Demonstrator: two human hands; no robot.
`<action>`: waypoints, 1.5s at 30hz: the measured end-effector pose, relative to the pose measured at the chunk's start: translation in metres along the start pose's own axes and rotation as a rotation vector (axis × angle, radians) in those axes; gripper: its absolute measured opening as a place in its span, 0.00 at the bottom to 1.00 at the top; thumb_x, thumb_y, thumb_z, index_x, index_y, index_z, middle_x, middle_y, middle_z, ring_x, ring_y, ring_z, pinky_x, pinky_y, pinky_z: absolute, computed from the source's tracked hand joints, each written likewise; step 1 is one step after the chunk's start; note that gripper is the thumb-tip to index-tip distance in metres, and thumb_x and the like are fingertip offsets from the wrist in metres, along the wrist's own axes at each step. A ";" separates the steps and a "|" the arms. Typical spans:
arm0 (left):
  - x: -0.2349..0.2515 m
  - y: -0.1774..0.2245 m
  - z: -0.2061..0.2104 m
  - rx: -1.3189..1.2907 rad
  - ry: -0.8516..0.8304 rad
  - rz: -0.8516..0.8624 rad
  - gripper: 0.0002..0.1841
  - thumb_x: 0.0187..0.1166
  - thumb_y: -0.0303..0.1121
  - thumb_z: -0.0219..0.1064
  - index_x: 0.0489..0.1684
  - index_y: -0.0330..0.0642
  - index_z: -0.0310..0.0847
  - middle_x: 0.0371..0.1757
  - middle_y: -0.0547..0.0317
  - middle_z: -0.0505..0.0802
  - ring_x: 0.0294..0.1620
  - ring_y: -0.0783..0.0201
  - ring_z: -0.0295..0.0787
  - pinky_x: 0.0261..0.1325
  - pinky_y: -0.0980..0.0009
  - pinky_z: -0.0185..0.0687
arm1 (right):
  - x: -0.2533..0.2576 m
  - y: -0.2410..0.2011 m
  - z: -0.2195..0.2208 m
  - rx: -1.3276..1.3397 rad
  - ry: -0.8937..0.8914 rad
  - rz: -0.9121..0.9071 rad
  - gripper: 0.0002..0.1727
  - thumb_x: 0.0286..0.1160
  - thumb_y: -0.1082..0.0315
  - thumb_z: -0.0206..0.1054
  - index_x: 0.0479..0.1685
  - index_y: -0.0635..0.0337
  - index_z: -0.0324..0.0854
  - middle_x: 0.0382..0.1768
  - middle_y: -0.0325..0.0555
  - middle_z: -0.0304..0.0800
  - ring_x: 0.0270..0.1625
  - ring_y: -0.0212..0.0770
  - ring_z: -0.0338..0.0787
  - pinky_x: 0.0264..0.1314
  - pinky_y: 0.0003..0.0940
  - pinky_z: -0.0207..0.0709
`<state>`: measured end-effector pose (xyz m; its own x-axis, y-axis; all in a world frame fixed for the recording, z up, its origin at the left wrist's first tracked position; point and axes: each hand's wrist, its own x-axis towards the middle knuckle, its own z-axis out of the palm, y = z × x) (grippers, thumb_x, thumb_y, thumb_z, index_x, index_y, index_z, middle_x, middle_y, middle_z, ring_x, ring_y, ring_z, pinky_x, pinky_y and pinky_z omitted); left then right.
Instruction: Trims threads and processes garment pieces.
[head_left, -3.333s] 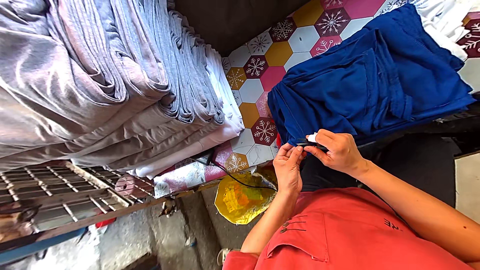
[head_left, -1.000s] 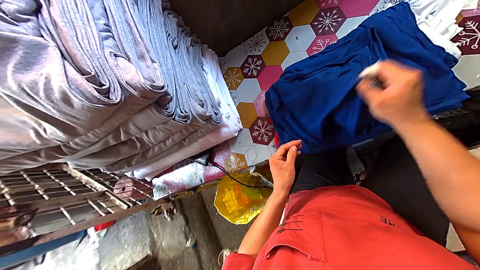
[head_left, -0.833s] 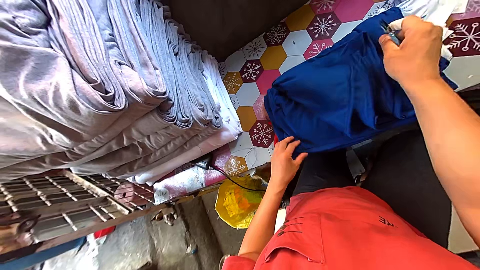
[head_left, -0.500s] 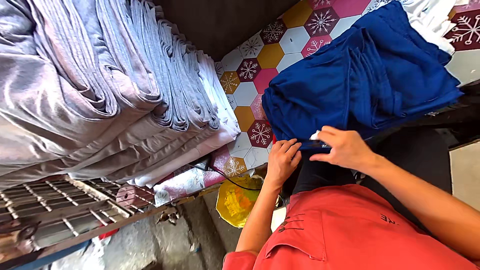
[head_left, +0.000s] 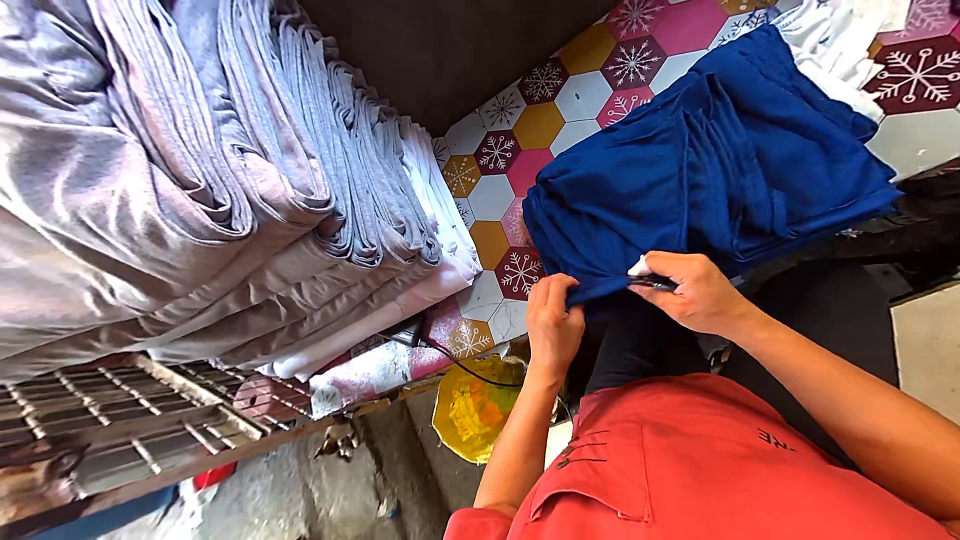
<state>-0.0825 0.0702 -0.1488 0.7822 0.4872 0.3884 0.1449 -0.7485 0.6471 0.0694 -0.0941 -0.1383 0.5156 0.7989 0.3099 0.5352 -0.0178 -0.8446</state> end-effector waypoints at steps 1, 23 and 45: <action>0.003 -0.001 -0.001 -0.125 0.017 -0.105 0.12 0.63 0.15 0.71 0.43 0.30 0.87 0.47 0.47 0.93 0.52 0.57 0.92 0.59 0.61 0.88 | 0.003 -0.005 -0.008 0.077 0.004 0.064 0.06 0.73 0.67 0.68 0.35 0.60 0.88 0.30 0.36 0.87 0.33 0.22 0.84 0.39 0.19 0.79; 0.021 0.044 -0.004 -0.562 -0.117 -0.389 0.06 0.78 0.20 0.66 0.48 0.36 0.84 0.38 0.63 0.93 0.36 0.77 0.89 0.45 0.78 0.87 | 0.015 -0.035 0.018 0.309 0.177 0.323 0.05 0.77 0.70 0.67 0.34 0.57 0.83 0.26 0.31 0.79 0.25 0.19 0.74 0.28 0.15 0.69; 0.016 0.027 0.011 -0.467 -0.071 -0.410 0.04 0.84 0.26 0.63 0.46 0.37 0.83 0.32 0.67 0.88 0.30 0.82 0.82 0.39 0.83 0.80 | 0.040 -0.013 -0.020 -0.116 -0.012 0.055 0.19 0.86 0.52 0.56 0.50 0.58 0.84 0.32 0.38 0.86 0.33 0.34 0.86 0.35 0.38 0.82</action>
<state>-0.0598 0.0529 -0.1321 0.7595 0.6504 0.0133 0.1742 -0.2230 0.9591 0.0962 -0.0742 -0.1065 0.5384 0.8021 0.2583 0.5803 -0.1307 -0.8039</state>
